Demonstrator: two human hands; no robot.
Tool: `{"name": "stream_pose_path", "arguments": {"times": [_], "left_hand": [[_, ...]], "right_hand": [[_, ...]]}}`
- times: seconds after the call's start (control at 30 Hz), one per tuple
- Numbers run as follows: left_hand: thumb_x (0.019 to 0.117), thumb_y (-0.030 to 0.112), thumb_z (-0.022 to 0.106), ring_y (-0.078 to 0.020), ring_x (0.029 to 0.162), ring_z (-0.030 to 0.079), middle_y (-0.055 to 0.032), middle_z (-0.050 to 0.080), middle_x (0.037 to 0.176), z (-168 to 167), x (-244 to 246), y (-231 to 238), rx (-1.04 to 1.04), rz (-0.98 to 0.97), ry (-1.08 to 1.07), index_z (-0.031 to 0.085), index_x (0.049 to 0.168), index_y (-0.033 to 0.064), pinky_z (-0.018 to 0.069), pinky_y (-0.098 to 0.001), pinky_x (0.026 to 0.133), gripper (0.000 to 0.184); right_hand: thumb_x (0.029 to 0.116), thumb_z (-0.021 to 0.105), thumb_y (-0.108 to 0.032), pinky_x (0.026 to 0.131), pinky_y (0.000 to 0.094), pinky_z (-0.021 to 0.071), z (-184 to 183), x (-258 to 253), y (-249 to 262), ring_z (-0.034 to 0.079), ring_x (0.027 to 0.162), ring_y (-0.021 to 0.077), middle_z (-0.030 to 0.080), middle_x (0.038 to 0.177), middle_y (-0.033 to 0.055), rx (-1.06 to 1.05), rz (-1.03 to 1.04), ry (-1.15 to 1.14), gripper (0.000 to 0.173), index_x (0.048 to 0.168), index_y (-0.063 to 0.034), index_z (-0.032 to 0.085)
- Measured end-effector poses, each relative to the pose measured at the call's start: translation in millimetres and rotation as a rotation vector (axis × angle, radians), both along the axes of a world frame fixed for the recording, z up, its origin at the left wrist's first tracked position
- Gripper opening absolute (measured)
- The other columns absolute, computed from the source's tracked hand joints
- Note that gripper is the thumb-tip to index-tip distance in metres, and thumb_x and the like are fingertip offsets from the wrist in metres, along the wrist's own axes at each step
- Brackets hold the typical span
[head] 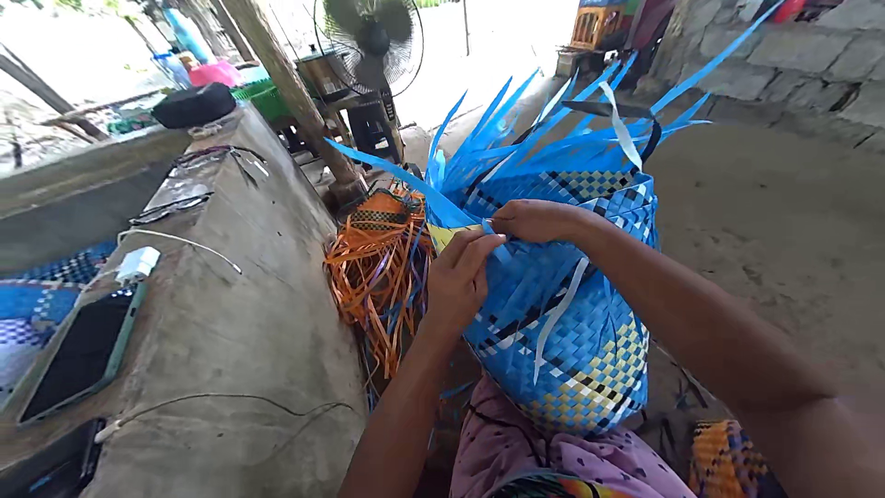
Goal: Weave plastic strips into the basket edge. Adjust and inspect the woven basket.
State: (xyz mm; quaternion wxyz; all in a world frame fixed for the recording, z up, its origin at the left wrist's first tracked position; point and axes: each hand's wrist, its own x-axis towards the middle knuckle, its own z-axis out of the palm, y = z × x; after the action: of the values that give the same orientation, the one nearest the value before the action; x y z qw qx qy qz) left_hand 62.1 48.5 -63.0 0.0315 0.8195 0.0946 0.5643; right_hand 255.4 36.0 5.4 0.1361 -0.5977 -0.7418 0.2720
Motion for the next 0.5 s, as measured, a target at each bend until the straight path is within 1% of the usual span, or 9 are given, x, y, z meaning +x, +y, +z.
{"name": "stream_pose_path", "arguments": {"times": [0.03,0.07,0.1,0.17,0.23,0.3,0.4,0.43,0.5], "left_hand": [[0.0983,-0.001,0.055,-0.0201,0.1,0.068,-0.016,0.069,0.107,-3.0,-0.6,4.0,0.047,0.042,0.054,0.074,0.109,0.0027,0.0564,-0.029,0.09,0.022],[0.0977,0.001,0.058,-0.0236,0.103,0.069,-0.0173,0.07,0.11,-5.8,-0.8,7.5,0.075,0.077,0.098,0.075,0.112,0.0038,0.0562,-0.0337,0.091,0.023],[0.0975,0.004,0.061,-0.025,0.103,0.067,-0.0168,0.069,0.11,-7.8,-0.4,10.2,0.092,0.099,0.122,0.075,0.112,0.0051,0.0557,-0.0359,0.091,0.02],[0.096,0.01,0.067,-0.0233,0.1,0.065,-0.0138,0.066,0.105,-9.2,1.5,11.5,0.112,0.114,0.108,0.077,0.106,0.0065,0.0552,-0.0334,0.089,0.014],[0.0935,0.009,0.067,-0.0215,0.1,0.069,-0.0119,0.072,0.102,-8.2,3.9,8.8,0.097,0.092,0.072,0.078,0.1,0.0061,0.0559,-0.0321,0.088,0.013],[0.0922,0.005,0.064,-0.0184,0.098,0.072,-0.0105,0.076,0.1,-5.5,3.7,5.0,-0.029,0.021,0.084,0.078,0.098,0.0043,0.0571,-0.0317,0.088,0.015],[0.0953,0.003,0.062,-0.0122,0.091,0.07,-0.0088,0.074,0.099,5.9,-4.9,4.9,-0.278,-0.088,0.167,0.075,0.102,0.0012,0.0574,-0.029,0.086,0.015],[0.0959,0.002,0.062,-0.0107,0.091,0.07,-0.0084,0.074,0.1,11.1,-7.4,6.8,-0.316,-0.113,0.191,0.074,0.102,0.0006,0.0574,-0.0278,0.086,0.014],[0.0959,-0.002,0.06,-0.0103,0.092,0.07,-0.0076,0.074,0.1,20.2,-9.6,12.0,-0.313,-0.125,0.251,0.073,0.101,0.0008,0.0573,-0.027,0.086,0.014]], "right_hand": [[0.1128,0.035,-0.031,0.077,0.0463,0.0468,-0.1,-0.3,1.5,0.059,0.083,0.0243,0.061,0.087,0.0146,-0.02,-0.007,0.01,0.049,0.096,0.0036,0.066],[0.1131,0.035,-0.029,0.077,0.0439,0.0458,1.3,-1.3,1.9,0.057,0.082,0.0229,0.06,0.087,0.0146,-0.043,-0.01,0.014,0.048,0.097,0.0046,0.066],[0.1134,0.034,-0.028,0.078,0.0421,0.0448,2.8,-2.4,2.3,0.056,0.082,0.0219,0.06,0.088,0.0144,-0.064,-0.007,0.013,0.048,0.098,0.0051,0.066],[0.1131,0.033,-0.032,0.076,0.0416,0.0448,1.2,-3.3,5.1,0.056,0.08,0.0214,0.059,0.086,0.014,-0.084,0.014,0.017,0.052,0.095,0.0049,0.065],[0.113,0.033,-0.033,0.076,0.0405,0.0443,1.6,-4.3,6.5,0.055,0.08,0.0203,0.059,0.086,0.0137,-0.107,0.04,0.022,0.053,0.095,0.0051,0.065],[0.1132,0.032,-0.033,0.075,0.0393,0.0437,2.7,-4.3,6.8,0.054,0.079,0.019,0.058,0.085,0.0127,-0.121,0.065,0.012,0.053,0.094,0.0045,0.065],[0.1135,0.031,-0.032,0.077,0.0398,0.0446,2.6,-3.6,7.2,0.056,0.081,0.0195,0.059,0.087,0.0134,-0.134,0.076,0.021,0.054,0.096,0.0048,0.066],[0.1136,0.031,-0.031,0.078,0.0396,0.0446,2.7,-4.6,6.6,0.056,0.082,0.0193,0.059,0.088,0.0131,-0.146,0.065,0.029,0.053,0.097,0.0045,0.066],[0.1132,0.033,-0.029,0.078,0.0384,0.0457,0.2,-6.7,7.1,0.057,0.082,0.0175,0.061,0.088,0.0116,-0.154,0.047,0.053,0.049,0.097,0.003,0.067]]}}
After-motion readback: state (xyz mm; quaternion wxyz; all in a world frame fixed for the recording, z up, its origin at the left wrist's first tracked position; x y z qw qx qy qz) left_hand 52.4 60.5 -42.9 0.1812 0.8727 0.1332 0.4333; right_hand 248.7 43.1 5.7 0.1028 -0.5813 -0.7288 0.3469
